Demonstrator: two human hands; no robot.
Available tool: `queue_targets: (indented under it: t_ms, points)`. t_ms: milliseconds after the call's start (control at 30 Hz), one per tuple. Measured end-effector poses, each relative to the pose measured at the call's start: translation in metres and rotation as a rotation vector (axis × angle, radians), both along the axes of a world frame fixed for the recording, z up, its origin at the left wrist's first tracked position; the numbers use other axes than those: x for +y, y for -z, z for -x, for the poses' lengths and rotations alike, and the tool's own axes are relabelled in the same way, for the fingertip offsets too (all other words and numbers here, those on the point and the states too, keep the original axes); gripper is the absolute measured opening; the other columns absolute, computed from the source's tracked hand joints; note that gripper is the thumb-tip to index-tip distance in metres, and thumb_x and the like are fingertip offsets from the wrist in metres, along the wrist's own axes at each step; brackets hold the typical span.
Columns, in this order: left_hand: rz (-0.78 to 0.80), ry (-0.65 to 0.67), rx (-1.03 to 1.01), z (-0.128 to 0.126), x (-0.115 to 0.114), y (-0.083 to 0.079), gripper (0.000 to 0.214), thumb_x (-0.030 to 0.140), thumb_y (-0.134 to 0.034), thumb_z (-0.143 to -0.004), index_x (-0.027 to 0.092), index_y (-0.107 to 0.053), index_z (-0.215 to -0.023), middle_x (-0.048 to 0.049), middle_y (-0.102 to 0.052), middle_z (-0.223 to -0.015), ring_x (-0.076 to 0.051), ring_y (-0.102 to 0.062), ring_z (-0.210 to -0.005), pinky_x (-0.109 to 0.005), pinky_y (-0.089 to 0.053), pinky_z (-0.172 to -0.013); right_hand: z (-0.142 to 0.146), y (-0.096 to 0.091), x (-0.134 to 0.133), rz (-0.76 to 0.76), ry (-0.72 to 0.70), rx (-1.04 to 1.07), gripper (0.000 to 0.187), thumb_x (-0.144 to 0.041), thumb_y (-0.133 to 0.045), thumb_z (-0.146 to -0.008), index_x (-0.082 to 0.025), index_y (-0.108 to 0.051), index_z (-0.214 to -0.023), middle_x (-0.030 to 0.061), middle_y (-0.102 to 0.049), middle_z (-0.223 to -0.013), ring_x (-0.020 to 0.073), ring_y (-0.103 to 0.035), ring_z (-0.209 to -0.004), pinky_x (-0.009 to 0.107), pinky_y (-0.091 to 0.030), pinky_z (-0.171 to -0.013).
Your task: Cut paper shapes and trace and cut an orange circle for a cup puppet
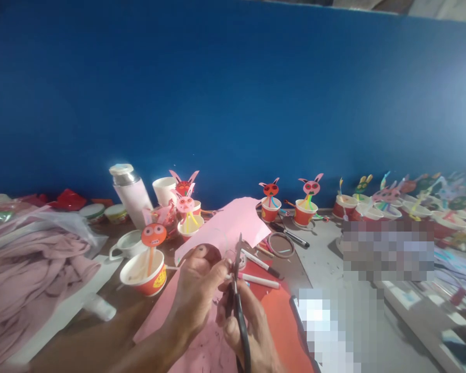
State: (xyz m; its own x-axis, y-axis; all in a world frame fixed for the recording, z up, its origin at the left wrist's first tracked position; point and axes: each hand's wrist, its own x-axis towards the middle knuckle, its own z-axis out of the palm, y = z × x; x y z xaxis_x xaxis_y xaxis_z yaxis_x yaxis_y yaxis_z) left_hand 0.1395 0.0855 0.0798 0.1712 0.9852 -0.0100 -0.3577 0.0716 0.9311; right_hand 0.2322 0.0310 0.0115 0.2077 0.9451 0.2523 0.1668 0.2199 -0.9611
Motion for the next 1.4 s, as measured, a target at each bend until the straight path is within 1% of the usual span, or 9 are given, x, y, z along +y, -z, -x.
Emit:
queue_targets:
  t_ms: [133, 233, 367, 533, 667, 933, 1067, 1300, 1400]
  points:
    - [-0.018, 0.014, 0.036, 0.0, -0.001, 0.0, 0.02, 0.029, -0.065, -0.067, 0.019, -0.047, -0.068, 0.0063, -0.049, -0.048, -0.008, -0.043, -0.031, -0.017, -0.03, -0.026, -0.006, 0.007, 0.002, 0.03, -0.073, -0.053, 0.066, -0.073, -0.048, -0.07, -0.025, -0.062, -0.113, 0.0107, -0.068, -0.098, 0.0312, -0.062, -0.092, 0.039, -0.053, -0.075]
    - [-0.025, 0.027, 0.063, 0.001, 0.0, 0.0, 0.02, 0.029, -0.063, -0.07, 0.019, -0.047, -0.07, 0.0067, -0.049, -0.046, -0.008, -0.042, -0.028, -0.017, -0.03, -0.025, -0.009, 0.013, 0.001, 0.027, -0.071, -0.054, 0.064, -0.07, -0.049, -0.073, -0.026, -0.06, -0.118, 0.0104, -0.067, -0.102, 0.0307, -0.062, -0.094, 0.038, -0.054, -0.074]
    - [-0.015, 0.047, 0.05, 0.001, 0.001, 0.001, 0.018, 0.028, -0.062, -0.071, 0.019, -0.047, -0.073, 0.007, -0.048, -0.045, -0.01, -0.045, -0.031, -0.017, -0.032, -0.027, -0.008, 0.012, 0.0, 0.02, -0.088, -0.033, 0.062, -0.069, -0.048, -0.074, -0.027, -0.059, -0.118, 0.0091, -0.068, -0.096, 0.0287, -0.063, -0.088, 0.036, -0.054, -0.072]
    - [-0.035, -0.03, 0.061, 0.0, 0.001, 0.004, 0.017, 0.023, -0.063, -0.07, 0.018, -0.047, -0.067, 0.0069, -0.047, -0.045, -0.008, -0.047, -0.035, -0.019, -0.04, -0.039, -0.005, 0.003, 0.001, -0.002, -0.083, -0.055, 0.064, -0.072, -0.046, -0.073, -0.026, -0.06, -0.115, 0.0091, -0.067, -0.1, 0.0286, -0.061, -0.09, 0.034, -0.054, -0.071]
    - [-0.053, -0.027, 0.045, -0.001, 0.001, 0.005, 0.018, 0.024, -0.063, -0.071, 0.018, -0.047, -0.068, 0.0064, -0.05, -0.05, -0.007, -0.046, -0.035, -0.02, -0.043, -0.043, -0.003, 0.0, 0.002, -0.007, -0.116, -0.021, 0.063, -0.073, -0.046, -0.072, -0.025, -0.062, -0.109, 0.0076, -0.067, -0.09, 0.0283, -0.061, -0.087, 0.03, -0.053, -0.062]
    - [-0.033, -0.016, 0.037, -0.003, 0.001, 0.004, 0.019, 0.026, -0.062, -0.072, 0.019, -0.046, -0.069, 0.0041, -0.052, -0.055, -0.01, -0.053, -0.047, -0.019, -0.042, -0.045, -0.002, -0.002, 0.006, -0.045, -0.176, 0.008, 0.055, -0.067, -0.047, -0.077, -0.025, -0.062, -0.107, 0.0063, -0.066, -0.083, 0.0252, -0.061, -0.076, 0.028, -0.051, -0.056]
    - [-0.02, -0.012, 0.045, -0.003, -0.001, 0.002, 0.019, 0.026, -0.062, -0.072, 0.019, -0.045, -0.071, 0.0045, -0.052, -0.055, -0.011, -0.055, -0.048, -0.02, -0.043, -0.046, -0.001, -0.002, 0.005, -0.057, -0.161, 0.021, 0.054, -0.067, -0.048, -0.076, -0.025, -0.061, -0.108, 0.0063, -0.066, -0.085, 0.0246, -0.062, -0.074, 0.028, -0.052, -0.057]
    - [-0.037, -0.027, 0.045, -0.002, 0.002, 0.003, 0.017, 0.025, -0.062, -0.071, 0.018, -0.047, -0.068, 0.0049, -0.05, -0.054, -0.009, -0.051, -0.045, -0.019, -0.043, -0.045, -0.002, 0.0, 0.006, -0.079, -0.124, -0.033, 0.055, -0.068, -0.046, -0.077, -0.024, -0.062, -0.106, 0.0067, -0.066, -0.083, 0.0264, -0.061, -0.079, 0.027, -0.051, -0.056]
    - [-0.028, -0.033, 0.023, -0.003, 0.003, 0.004, 0.02, 0.025, -0.064, -0.07, 0.018, -0.045, -0.066, 0.0053, -0.05, -0.055, -0.008, -0.048, -0.043, -0.018, -0.039, -0.041, -0.002, 0.001, 0.006, -0.098, -0.115, -0.049, 0.054, -0.067, -0.045, -0.078, -0.024, -0.062, -0.107, 0.0058, -0.065, -0.083, 0.0224, -0.059, -0.07, 0.026, -0.05, -0.054]
